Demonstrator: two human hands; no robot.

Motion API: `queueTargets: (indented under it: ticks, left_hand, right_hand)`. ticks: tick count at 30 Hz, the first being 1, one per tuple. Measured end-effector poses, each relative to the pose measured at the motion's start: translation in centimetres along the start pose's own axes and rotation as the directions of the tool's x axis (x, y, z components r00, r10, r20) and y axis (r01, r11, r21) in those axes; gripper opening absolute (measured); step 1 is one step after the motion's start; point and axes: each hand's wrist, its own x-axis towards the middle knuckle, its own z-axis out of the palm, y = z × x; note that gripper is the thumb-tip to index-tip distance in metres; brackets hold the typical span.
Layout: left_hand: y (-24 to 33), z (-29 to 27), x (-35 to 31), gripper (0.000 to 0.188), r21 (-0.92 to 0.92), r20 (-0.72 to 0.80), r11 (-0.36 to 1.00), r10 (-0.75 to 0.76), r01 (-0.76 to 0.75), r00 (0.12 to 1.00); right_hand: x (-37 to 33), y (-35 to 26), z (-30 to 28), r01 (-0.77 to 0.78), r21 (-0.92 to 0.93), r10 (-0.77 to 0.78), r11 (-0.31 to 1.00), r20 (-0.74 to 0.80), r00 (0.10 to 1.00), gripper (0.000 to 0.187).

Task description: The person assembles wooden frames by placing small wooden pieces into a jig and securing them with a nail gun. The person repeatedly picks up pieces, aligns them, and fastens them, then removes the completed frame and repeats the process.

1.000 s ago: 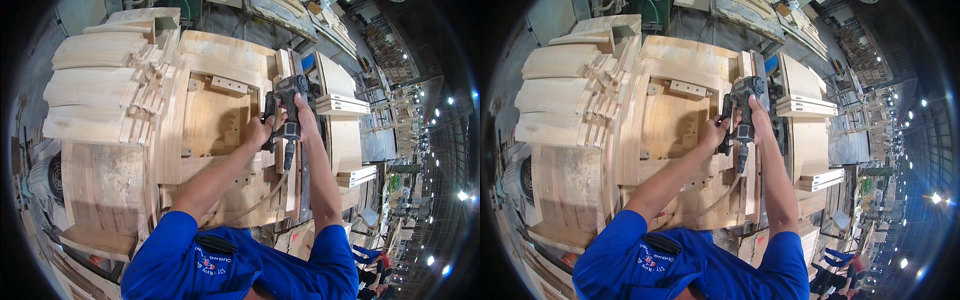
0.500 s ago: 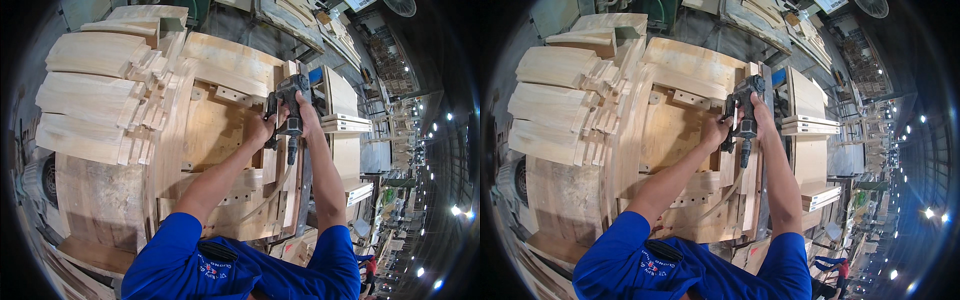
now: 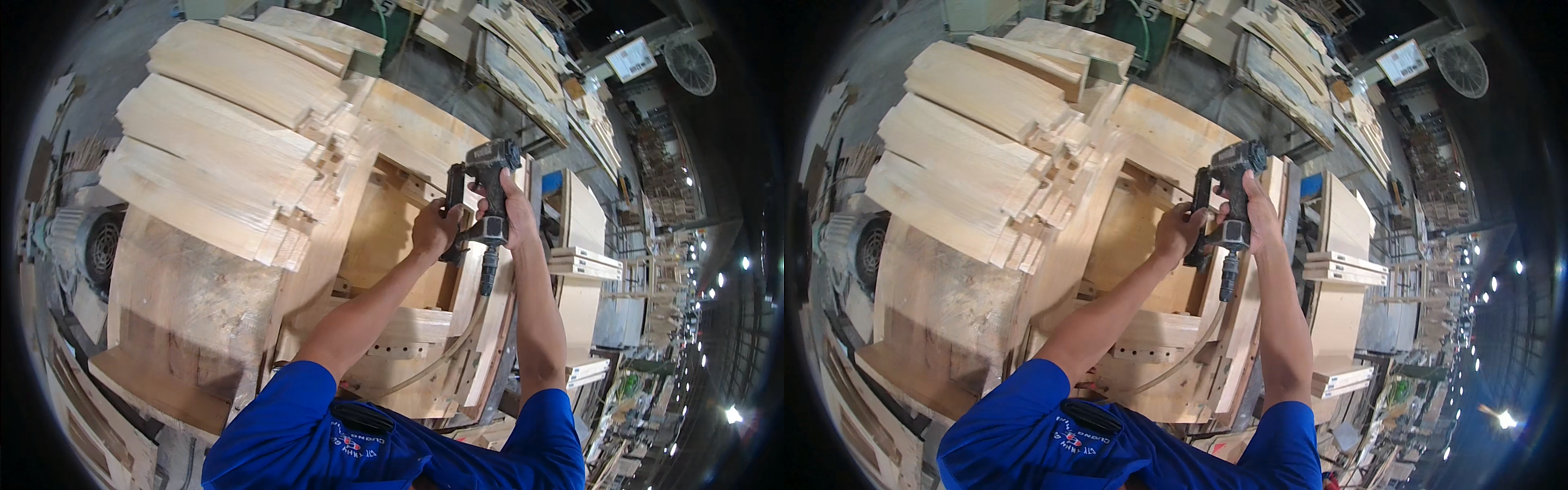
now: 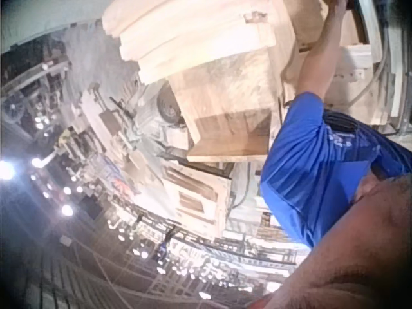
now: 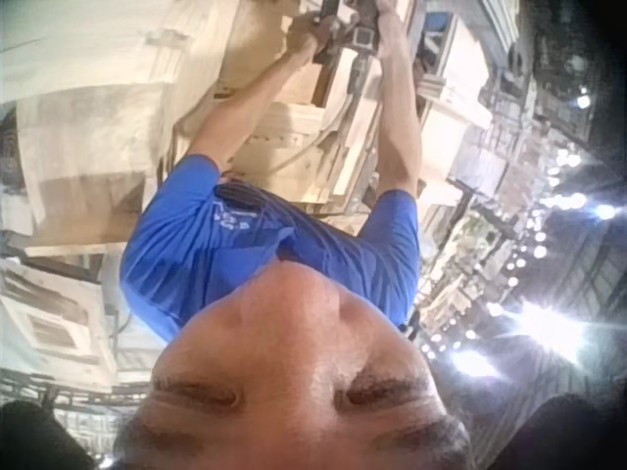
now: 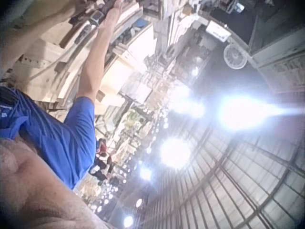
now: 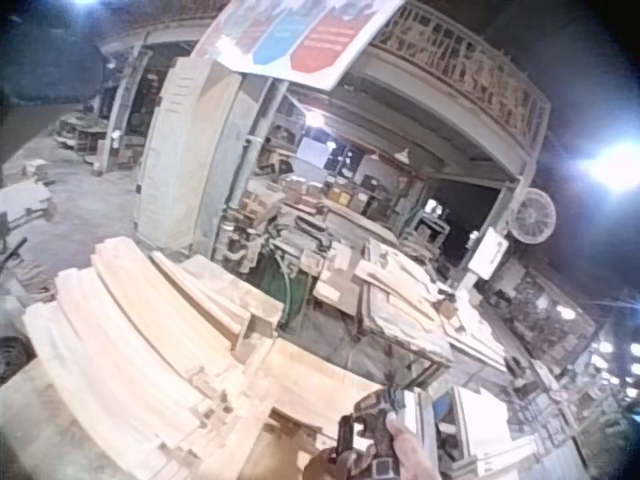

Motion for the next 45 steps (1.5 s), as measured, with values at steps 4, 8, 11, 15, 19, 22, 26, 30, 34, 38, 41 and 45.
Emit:
queueTargets:
  ticks: [4,8,11,15,19,22,26,30,34,38,41,45]
  left_hand:
    - [0.6,-5.6,1.5,0.039,0.013,-0.173,1.000,0.017,-0.015,0.985]
    - [0.2,-8.4,3.0,0.037,-0.019,-0.242,1.000,-0.009,0.005,0.970]
    - [-1.6,-9.8,4.4,0.041,-0.074,-0.289,0.997,-0.010,-0.012,0.957]
    - [-2.3,-9.6,4.9,0.046,-0.111,-0.284,0.994,-0.038,0.007,0.958]
    - [-1.5,-9.6,4.3,0.048,-0.110,-0.243,0.994,-0.052,0.026,0.969]
    - [-1.0,-10.1,4.0,0.044,-0.052,-0.259,0.999,-0.004,-0.010,0.966]
    - [-0.2,-10.0,3.0,0.037,-0.041,-0.263,0.990,0.119,-0.134,0.958]
    - [1.1,-9.6,2.4,0.038,-0.093,-0.254,0.993,0.045,-0.071,0.966]
    - [0.8,-9.6,2.5,0.038,-0.056,-0.263,0.995,0.066,-0.084,0.962]
    - [0.1,-9.5,2.8,0.037,-0.071,-0.285,0.993,0.068,-0.092,0.956]
    - [0.4,-9.4,2.7,0.037,-0.063,-0.275,0.996,0.038,-0.058,0.961]
    - [-0.2,-9.6,3.2,0.038,-0.068,-0.286,0.995,0.044,-0.066,0.957]
  right_hand:
    - [3.3,0.7,5.6,0.030,-0.066,-0.021,0.997,0.139,0.990,0.052]
    - [5.7,1.3,8.7,0.022,-0.116,0.006,0.993,0.234,0.972,0.051]
    - [6.4,1.3,10.9,0.007,-0.133,0.031,0.991,0.282,0.959,0.049]
    - [6.6,1.2,11.1,-0.029,-0.134,0.065,0.991,0.278,0.958,0.049]
    - [6.4,0.9,10.8,-0.039,-0.182,0.084,0.982,0.246,0.966,0.049]
    - [5.9,1.2,11.6,0.077,-0.203,-0.025,0.976,0.248,0.968,0.055]
    - [4.6,0.7,11.7,0.106,-0.177,-0.054,0.979,0.272,0.961,0.053]
    - [4.5,0.4,11.2,0.111,-0.187,-0.057,0.976,0.274,0.960,0.051]
    - [4.9,0.5,11.3,0.084,-0.179,-0.032,0.980,0.276,0.961,0.043]
    - [5.2,0.6,11.5,0.077,-0.175,-0.020,0.982,0.304,0.952,0.044]
    - [5.2,0.8,11.4,0.086,-0.196,-0.026,0.977,0.289,0.957,0.049]
    - [5.2,0.7,12.1,0.092,-0.223,-0.020,0.970,0.302,0.953,0.050]
